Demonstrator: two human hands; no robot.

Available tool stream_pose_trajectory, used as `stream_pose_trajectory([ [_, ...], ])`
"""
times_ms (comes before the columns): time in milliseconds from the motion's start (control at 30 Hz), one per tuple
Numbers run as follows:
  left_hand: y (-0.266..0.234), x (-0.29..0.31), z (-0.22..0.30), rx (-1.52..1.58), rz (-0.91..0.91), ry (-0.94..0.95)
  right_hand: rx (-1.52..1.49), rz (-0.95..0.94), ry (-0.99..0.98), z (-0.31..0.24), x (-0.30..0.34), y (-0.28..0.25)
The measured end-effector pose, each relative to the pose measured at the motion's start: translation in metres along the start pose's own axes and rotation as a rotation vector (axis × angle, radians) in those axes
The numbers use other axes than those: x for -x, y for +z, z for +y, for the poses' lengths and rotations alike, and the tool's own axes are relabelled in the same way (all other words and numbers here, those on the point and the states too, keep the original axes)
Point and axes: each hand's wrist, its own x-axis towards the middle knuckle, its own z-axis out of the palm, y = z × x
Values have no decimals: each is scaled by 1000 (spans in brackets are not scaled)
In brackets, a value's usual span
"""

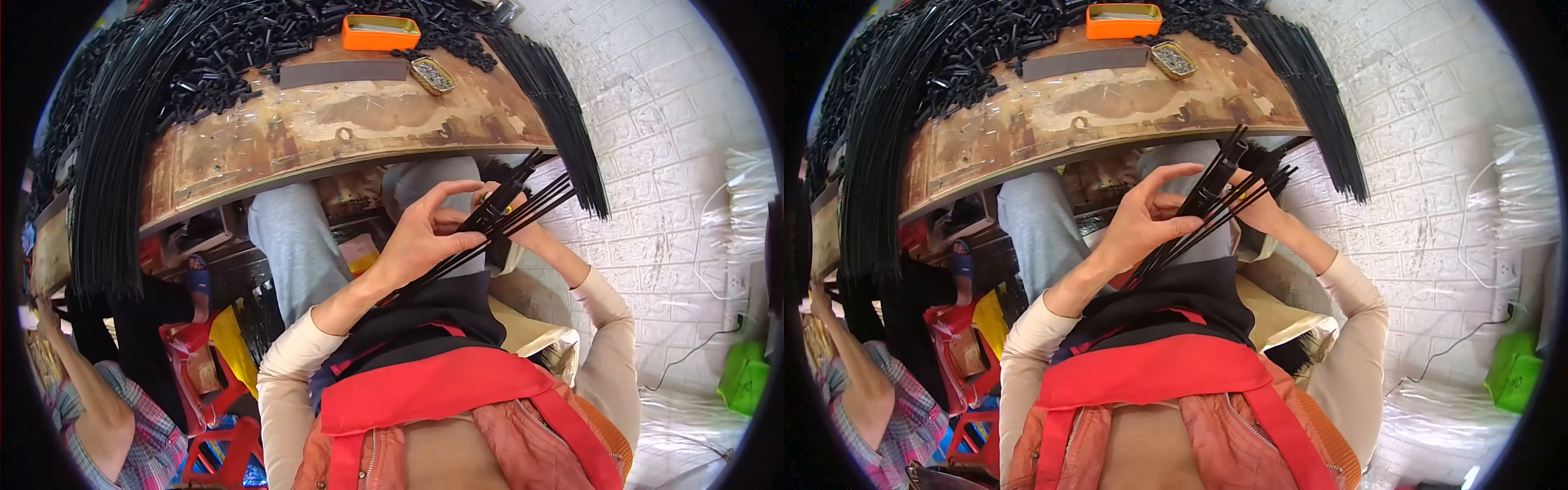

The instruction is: Assembling and trimming bundles of black electrical cables at a workbench.

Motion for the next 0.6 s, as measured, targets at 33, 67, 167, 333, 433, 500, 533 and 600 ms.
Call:
stream_pose_trajectory([
  [33, 2, -1, -3, -24, 11, 9, 14, 9, 9, 2, 0, -3],
  [67, 4, -2, -5, -39, 3, 23, 10, -27, 36, 4, -2, -6],
  [167, 10, -8, -13, -28, 24, 26, -210, -28, 11, -4, -5, -4],
  [333, 7, -12, -22, 107, -16, 23, -153, 80, 74, 21, 4, 7],
  [433, 9, -20, -21, 143, -56, 9, -248, 122, 179, 17, 10, 8],
  [500, 10, -21, -17, 136, -65, 11, -397, 131, 356, 16, 13, 11],
  [533, 10, -22, -15, 127, -75, 20, -419, 181, 308, 24, 13, 15],
  [600, 6, -24, -12, 97, -71, -7, -424, 208, 306, 26, 17, 18],
])
